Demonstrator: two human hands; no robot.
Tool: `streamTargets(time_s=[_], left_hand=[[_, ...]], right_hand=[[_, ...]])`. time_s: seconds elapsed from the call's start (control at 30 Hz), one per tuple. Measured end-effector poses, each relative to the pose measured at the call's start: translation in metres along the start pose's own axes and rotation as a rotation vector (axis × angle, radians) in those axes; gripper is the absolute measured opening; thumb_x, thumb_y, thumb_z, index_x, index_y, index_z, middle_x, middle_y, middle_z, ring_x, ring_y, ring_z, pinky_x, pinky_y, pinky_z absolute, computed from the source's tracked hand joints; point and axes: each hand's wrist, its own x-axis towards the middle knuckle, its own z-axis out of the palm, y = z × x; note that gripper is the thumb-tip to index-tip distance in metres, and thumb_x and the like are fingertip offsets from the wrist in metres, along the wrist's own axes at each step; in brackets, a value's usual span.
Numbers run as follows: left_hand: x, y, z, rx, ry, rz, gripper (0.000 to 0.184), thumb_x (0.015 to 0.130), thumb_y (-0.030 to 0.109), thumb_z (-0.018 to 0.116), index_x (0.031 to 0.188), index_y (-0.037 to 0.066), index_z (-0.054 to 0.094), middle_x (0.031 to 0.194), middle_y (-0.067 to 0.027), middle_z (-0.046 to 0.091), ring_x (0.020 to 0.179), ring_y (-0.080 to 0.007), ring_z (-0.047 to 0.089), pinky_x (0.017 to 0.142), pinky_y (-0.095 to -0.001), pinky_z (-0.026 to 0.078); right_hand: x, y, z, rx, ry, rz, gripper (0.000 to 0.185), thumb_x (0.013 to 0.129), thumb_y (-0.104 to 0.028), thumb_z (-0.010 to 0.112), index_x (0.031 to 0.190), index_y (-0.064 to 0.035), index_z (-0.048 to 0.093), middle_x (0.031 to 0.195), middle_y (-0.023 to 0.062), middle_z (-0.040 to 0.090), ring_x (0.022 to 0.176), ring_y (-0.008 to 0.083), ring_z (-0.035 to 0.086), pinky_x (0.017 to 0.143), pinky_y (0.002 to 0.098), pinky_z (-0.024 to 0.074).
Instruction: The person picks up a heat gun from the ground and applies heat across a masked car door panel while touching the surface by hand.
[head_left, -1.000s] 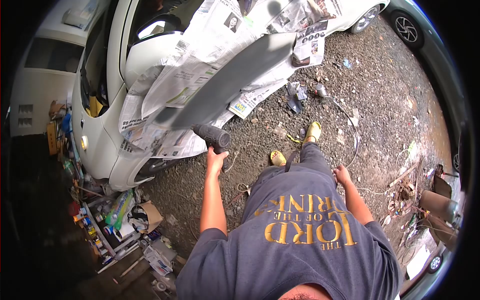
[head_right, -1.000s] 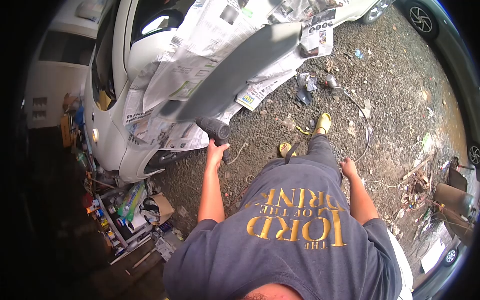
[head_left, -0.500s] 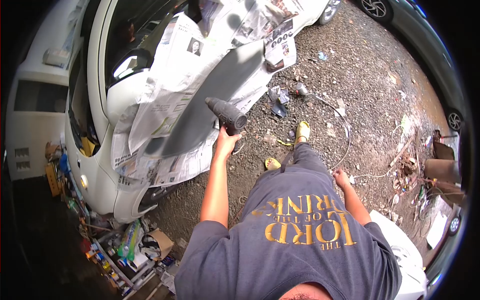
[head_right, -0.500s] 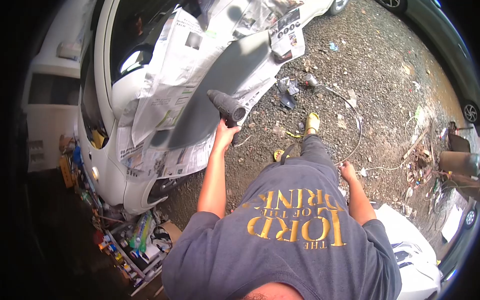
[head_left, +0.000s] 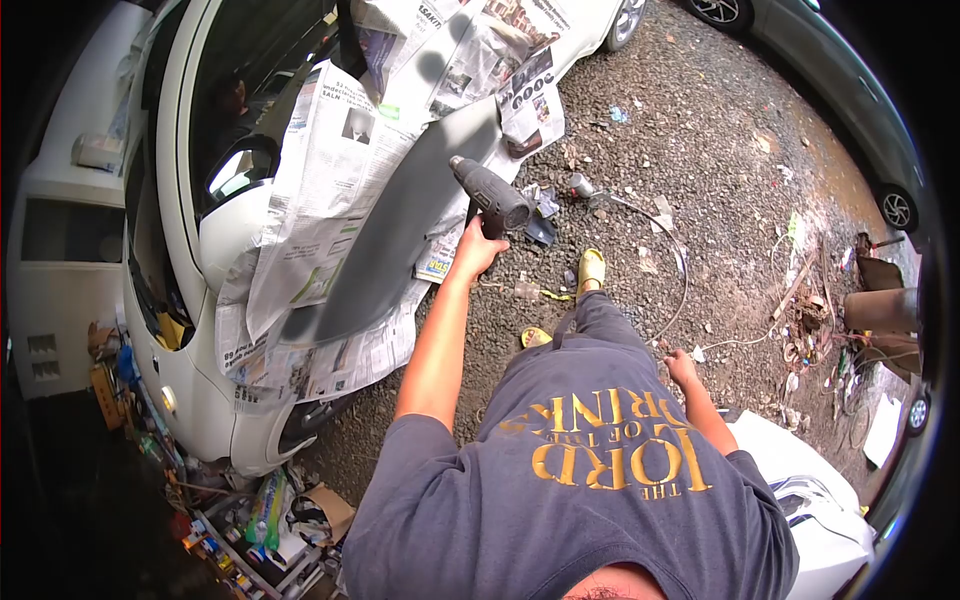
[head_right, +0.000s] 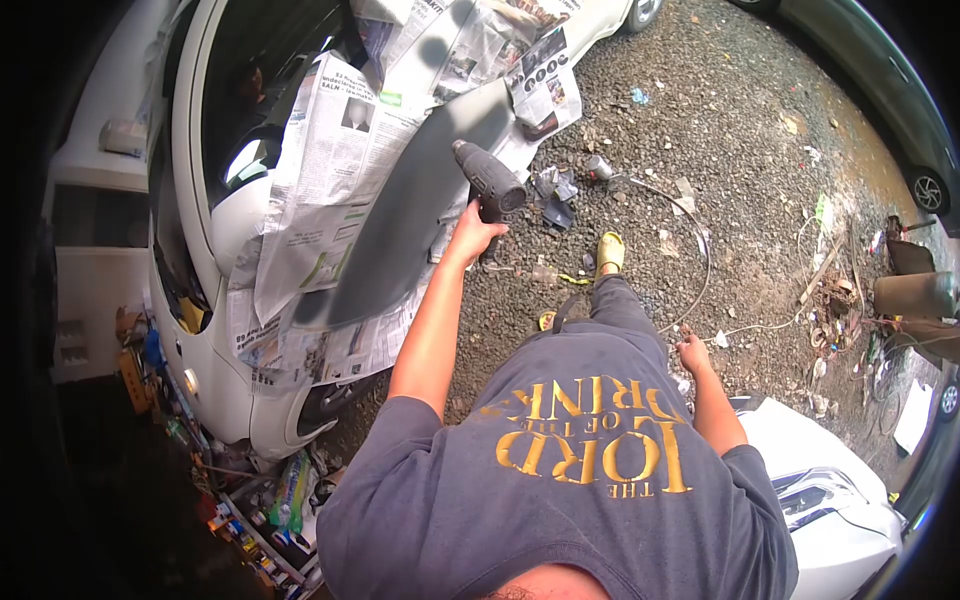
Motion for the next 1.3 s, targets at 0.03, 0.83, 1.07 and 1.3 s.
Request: streamTargets(time_s=[0.03, 0.83, 1.07, 1.3], left_hand=[[-0.003, -0.002, 0.0, -0.002, 0.008, -0.011, 0.072, 0.068, 0.004, 0.08, 0.133, -0.005, 0.05, 0.122, -0.0175, 0.066, 0.11, -0.0257, 0.063, 0.099, -0.0346, 0.046], [-0.173, -0.185, -0.068, -0.181, 0.26, -0.449, 0.058, 0.068, -0.002, 0.076, 0.122, -0.001, 0.054, 0.11, -0.0117, 0.067, 0.097, -0.0232, 0.064, 0.09, -0.0356, 0.05], [-0.221, -0.237, -0.089, -0.08, 0.304, -0.61, 0.06, 0.067, -0.004, 0.077, 0.122, 0.001, 0.055, 0.112, -0.0111, 0.068, 0.101, -0.0246, 0.064, 0.091, -0.0368, 0.049], [-0.229, -0.278, -0.101, -0.012, 0.229, -0.741, 0.061, 0.063, -0.006, 0.08, 0.12, 0.002, 0.059, 0.114, -0.0101, 0.069, 0.104, -0.0264, 0.065, 0.091, -0.0383, 0.049]], right_hand=[[0.002, 0.001, 0.001, -0.011, 0.005, 0.001, 0.046, 0.084, -0.029, 0.068, 0.117, 0.0026, 0.063, 0.112, 0.0274, 0.066, 0.11, 0.0392, 0.063, 0.097, 0.0444, 0.0479], [0.039, -0.018, 0.027, -0.046, -0.079, -0.176, 0.045, 0.084, -0.026, 0.069, 0.117, 0.0042, 0.064, 0.11, 0.0285, 0.067, 0.108, 0.0399, 0.065, 0.093, 0.0439, 0.0504], [0.042, -0.037, 0.034, -0.083, -0.118, -0.185, 0.045, 0.085, -0.027, 0.068, 0.117, 0.0042, 0.064, 0.112, 0.0297, 0.066, 0.11, 0.0405, 0.063, 0.096, 0.0439, 0.0489], [0.023, -0.05, 0.029, -0.098, -0.081, -0.234, 0.039, 0.084, -0.024, 0.066, 0.113, 0.0028, 0.065, 0.108, 0.0309, 0.066, 0.108, 0.0438, 0.063, 0.094, 0.0465, 0.0493]])
